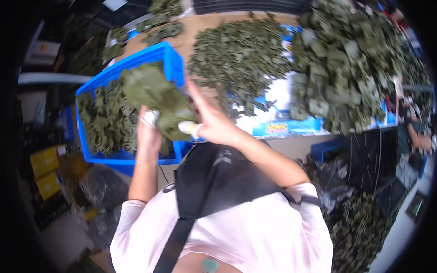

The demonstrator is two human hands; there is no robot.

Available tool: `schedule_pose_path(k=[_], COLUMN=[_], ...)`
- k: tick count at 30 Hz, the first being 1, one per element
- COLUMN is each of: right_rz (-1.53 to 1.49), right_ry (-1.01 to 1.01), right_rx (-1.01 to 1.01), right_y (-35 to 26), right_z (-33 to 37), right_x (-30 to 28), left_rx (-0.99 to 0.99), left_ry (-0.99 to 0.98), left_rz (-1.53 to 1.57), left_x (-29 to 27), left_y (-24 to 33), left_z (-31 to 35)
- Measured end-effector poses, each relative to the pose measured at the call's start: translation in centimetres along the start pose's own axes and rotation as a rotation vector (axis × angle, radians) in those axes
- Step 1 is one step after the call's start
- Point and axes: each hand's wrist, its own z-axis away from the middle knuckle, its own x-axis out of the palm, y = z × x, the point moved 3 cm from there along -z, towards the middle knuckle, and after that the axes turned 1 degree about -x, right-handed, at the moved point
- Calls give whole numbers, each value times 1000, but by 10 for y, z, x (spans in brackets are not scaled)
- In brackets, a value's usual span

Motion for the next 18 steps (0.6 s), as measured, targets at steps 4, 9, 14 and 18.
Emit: schedule_pose_path(k=[4,9,14,18], right_rz=[165,19,-89,538], right_ry=[93,-211,-165,134], right_rx=[119,347,391,351], right_y=[6,40,100,139], right_z=[36,54,40,28], right_x=[-22,-53,-93,-109], left_rx=[254,-28,-298,-407], left_ry=[-437,-537,-579,-425], left_rz=[-711,-483,-28,0], left_x=[42,58,4,27], left_y=[-47,-61,-52,-44], left_z=[31,28,8,5])
